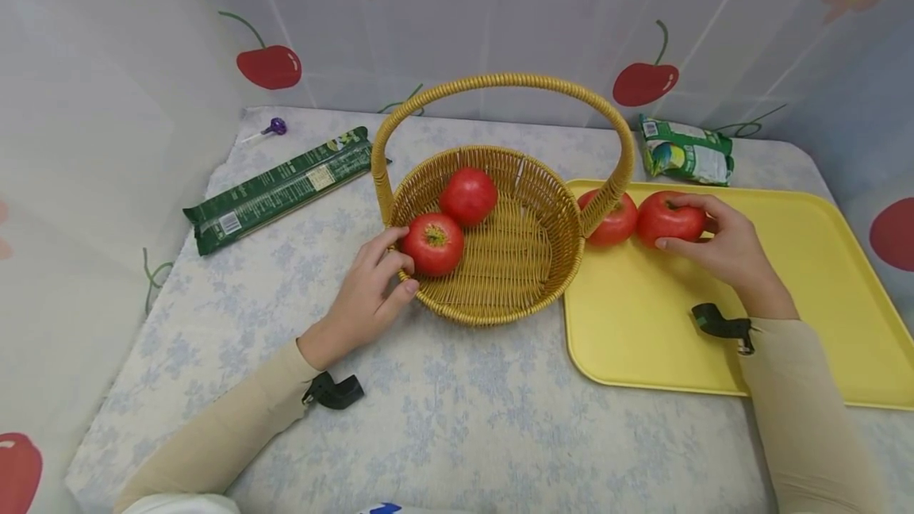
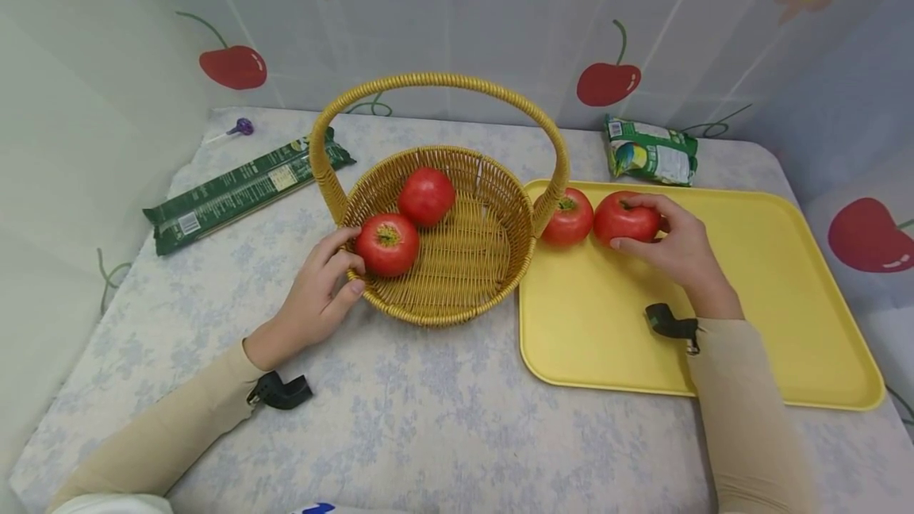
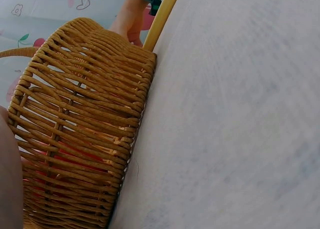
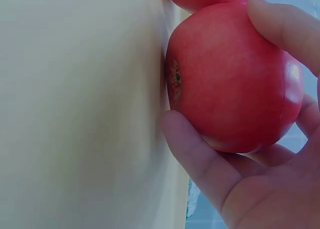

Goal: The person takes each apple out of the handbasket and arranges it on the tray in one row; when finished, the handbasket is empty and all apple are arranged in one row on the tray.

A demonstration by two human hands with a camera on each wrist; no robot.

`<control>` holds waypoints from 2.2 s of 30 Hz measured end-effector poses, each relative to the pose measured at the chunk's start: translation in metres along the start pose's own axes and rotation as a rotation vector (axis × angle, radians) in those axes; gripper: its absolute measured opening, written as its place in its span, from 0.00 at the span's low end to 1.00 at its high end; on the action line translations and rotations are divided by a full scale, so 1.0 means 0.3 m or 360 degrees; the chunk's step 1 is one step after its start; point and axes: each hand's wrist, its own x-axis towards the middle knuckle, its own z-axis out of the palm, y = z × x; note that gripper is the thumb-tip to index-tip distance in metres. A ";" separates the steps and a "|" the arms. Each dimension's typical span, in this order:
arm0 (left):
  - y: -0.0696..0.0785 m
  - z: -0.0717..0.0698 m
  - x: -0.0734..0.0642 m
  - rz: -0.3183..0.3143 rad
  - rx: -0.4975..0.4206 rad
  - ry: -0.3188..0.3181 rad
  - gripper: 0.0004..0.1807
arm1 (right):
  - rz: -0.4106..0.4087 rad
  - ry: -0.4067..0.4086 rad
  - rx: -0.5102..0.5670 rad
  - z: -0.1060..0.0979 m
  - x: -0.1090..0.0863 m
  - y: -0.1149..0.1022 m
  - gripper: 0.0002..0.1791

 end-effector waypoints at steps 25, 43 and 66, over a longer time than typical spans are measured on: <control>-0.004 0.002 0.001 0.0014 0.0028 0.0010 0.35 | -0.0042 0.0048 0.0134 0.010 -0.001 0.026 0.31; -0.011 0.005 -0.001 0.0020 0.0025 0.0022 0.35 | -0.0154 0.0110 0.0282 0.025 0.002 0.035 0.20; 0.001 0.000 0.002 0.0027 0.0007 0.0021 0.34 | -0.0132 0.0111 0.0273 0.013 -0.007 0.025 0.20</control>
